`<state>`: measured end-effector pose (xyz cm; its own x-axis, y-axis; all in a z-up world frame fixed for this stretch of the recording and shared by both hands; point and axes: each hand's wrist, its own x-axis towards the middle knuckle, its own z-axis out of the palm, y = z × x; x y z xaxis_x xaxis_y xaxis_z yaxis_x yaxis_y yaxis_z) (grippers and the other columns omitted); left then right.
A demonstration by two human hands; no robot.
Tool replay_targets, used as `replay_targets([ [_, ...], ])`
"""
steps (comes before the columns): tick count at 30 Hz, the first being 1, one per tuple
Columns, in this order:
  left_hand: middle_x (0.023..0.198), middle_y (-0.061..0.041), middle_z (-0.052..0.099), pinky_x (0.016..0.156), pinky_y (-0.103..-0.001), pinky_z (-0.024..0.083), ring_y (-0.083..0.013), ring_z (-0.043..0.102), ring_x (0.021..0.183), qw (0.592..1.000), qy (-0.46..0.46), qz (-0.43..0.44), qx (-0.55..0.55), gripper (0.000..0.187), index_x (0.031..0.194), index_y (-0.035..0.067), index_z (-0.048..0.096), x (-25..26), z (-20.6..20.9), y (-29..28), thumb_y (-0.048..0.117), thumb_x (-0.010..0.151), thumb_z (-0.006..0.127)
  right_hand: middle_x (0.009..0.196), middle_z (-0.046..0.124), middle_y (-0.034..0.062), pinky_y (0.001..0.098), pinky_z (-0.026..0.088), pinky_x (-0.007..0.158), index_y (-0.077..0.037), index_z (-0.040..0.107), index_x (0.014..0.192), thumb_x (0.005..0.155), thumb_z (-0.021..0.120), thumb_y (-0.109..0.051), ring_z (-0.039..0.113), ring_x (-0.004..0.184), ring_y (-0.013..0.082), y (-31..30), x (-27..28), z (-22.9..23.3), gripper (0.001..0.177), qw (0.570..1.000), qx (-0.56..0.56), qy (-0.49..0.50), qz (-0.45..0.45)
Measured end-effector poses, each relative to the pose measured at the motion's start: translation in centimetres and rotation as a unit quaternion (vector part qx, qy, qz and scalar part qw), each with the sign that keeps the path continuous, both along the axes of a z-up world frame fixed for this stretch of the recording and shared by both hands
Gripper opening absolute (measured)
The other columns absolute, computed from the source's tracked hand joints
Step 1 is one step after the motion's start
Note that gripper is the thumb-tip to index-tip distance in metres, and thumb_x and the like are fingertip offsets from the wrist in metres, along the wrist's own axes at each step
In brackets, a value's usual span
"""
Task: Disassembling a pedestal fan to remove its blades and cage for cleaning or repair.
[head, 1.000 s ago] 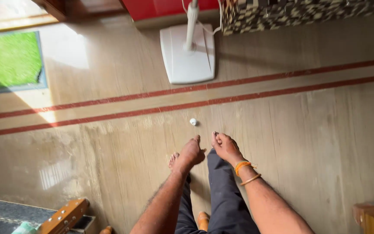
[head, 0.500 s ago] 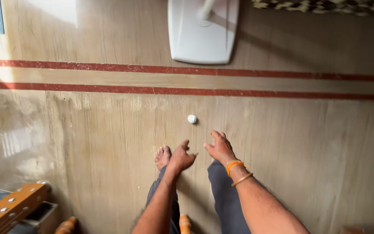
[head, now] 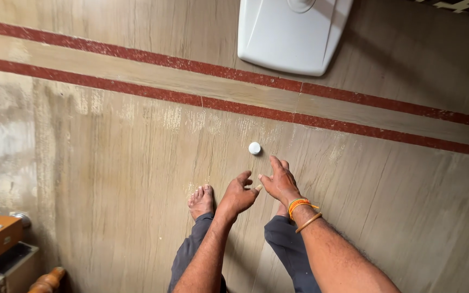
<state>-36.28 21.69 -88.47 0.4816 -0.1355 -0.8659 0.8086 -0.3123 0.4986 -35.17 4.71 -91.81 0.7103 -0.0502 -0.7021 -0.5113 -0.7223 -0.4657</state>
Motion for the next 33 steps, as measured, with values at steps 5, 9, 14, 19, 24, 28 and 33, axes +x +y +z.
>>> replay_targets([
  [5, 0.142, -0.02, 0.061, 0.095, -0.037, 0.057, -0.0288, 0.067, 0.122, 1.0, 0.007, 0.024, -0.016, 0.072, 0.153, 0.005, 0.04, 1.7, -2.7, -1.2, 0.014, 0.088, 0.07, 0.142, 0.047, 0.0148, 0.042, 0.056, 0.094, -0.016, 0.04, 0.152, 0.085, 0.076, -0.028, 0.07, 0.106, 0.031, -0.1, 1.1, -2.6, 0.076, 0.999, -0.008, 0.035, 0.016],
  [9, 0.142, -0.018, 0.06, 0.095, -0.036, 0.056, -0.0274, 0.066, 0.123, 0.998, 0.008, 0.059, -0.035, 0.071, 0.154, 0.006, 0.039, 2.5, -4.4, -1.6, 0.003, 0.087, 0.062, 0.145, 0.045, 0.015, 0.0429, 0.054, 0.097, -0.018, 0.039, 0.152, 0.085, 0.076, -0.027, 0.068, 0.11, 0.0353, -0.1, 1.5, -4.8, 0.078, 0.997, -0.029, 0.048, 0.049],
  [14, 0.138, -0.018, 0.062, 0.095, -0.037, 0.056, -0.029, 0.066, 0.122, 0.994, -0.01, 0.099, -0.045, 0.07, 0.152, 0.004, 0.044, 3.4, -7.4, -1.0, -0.002, 0.083, 0.057, 0.153, 0.032, 0.0192, 0.0471, 0.051, 0.099, -0.023, 0.04, 0.151, 0.081, 0.079, -0.021, 0.059, 0.119, 0.0442, 0.1, 1.5, -10.0, 0.08, 0.993, -0.018, 0.004, 0.118],
  [19, 0.135, -0.021, 0.068, 0.097, -0.036, 0.055, -0.0295, 0.067, 0.121, 0.983, -0.08, 0.143, -0.076, 0.069, 0.149, 0.0, 0.048, 5.0, -8.4, -0.8, -0.004, 0.081, 0.055, 0.169, 0.018, 0.0197, 0.0464, 0.052, 0.101, -0.035, 0.057, 0.143, 0.086, 0.068, -0.01, 0.058, 0.128, 0.0425, 1.3, 1.2, -14.2, 0.063, 0.978, -0.026, 0.017, 0.204],
  [24, 0.136, -0.019, 0.064, 0.097, -0.037, 0.055, -0.0277, 0.067, 0.119, 0.978, 0.024, 0.199, -0.061, 0.063, 0.151, 0.001, 0.042, 9.0, -2.8, -0.3, 0.016, 0.094, 0.065, 0.138, 0.066, 0.0066, 0.0376, 0.05, 0.106, -0.013, -0.008, 0.161, 0.08, 0.078, -0.025, 0.064, 0.127, 0.0248, 3.2, 1.5, -15.5, 0.118, 0.984, 0.036, 0.15, 0.083],
  [28, 0.137, -0.02, 0.064, 0.098, -0.037, 0.054, -0.0285, 0.067, 0.12, 0.976, -0.027, 0.199, -0.082, 0.07, 0.151, 0.001, 0.042, 8.4, -5.0, -0.2, 0.0, 0.083, 0.062, 0.129, 0.068, 0.0086, 0.0362, 0.046, 0.107, -0.007, -0.008, 0.157, 0.083, 0.078, -0.024, 0.062, 0.125, 0.0232, 1.6, 0.2, -20.8, 0.115, 0.982, 0.039, 0.065, 0.175],
  [33, 0.14, -0.019, 0.062, 0.098, -0.038, 0.055, -0.029, 0.064, 0.124, 0.974, -0.06, 0.198, -0.091, 0.071, 0.151, 0.002, 0.044, 8.4, -5.9, -0.5, -0.005, 0.081, 0.055, 0.129, 0.067, 0.0114, 0.0348, 0.049, 0.103, -0.008, 0.009, 0.153, 0.075, 0.08, -0.009, 0.064, 0.123, 0.025, 0.3, 1.7, -21.5, 0.106, 0.99, 0.105, 0.043, 0.087],
])
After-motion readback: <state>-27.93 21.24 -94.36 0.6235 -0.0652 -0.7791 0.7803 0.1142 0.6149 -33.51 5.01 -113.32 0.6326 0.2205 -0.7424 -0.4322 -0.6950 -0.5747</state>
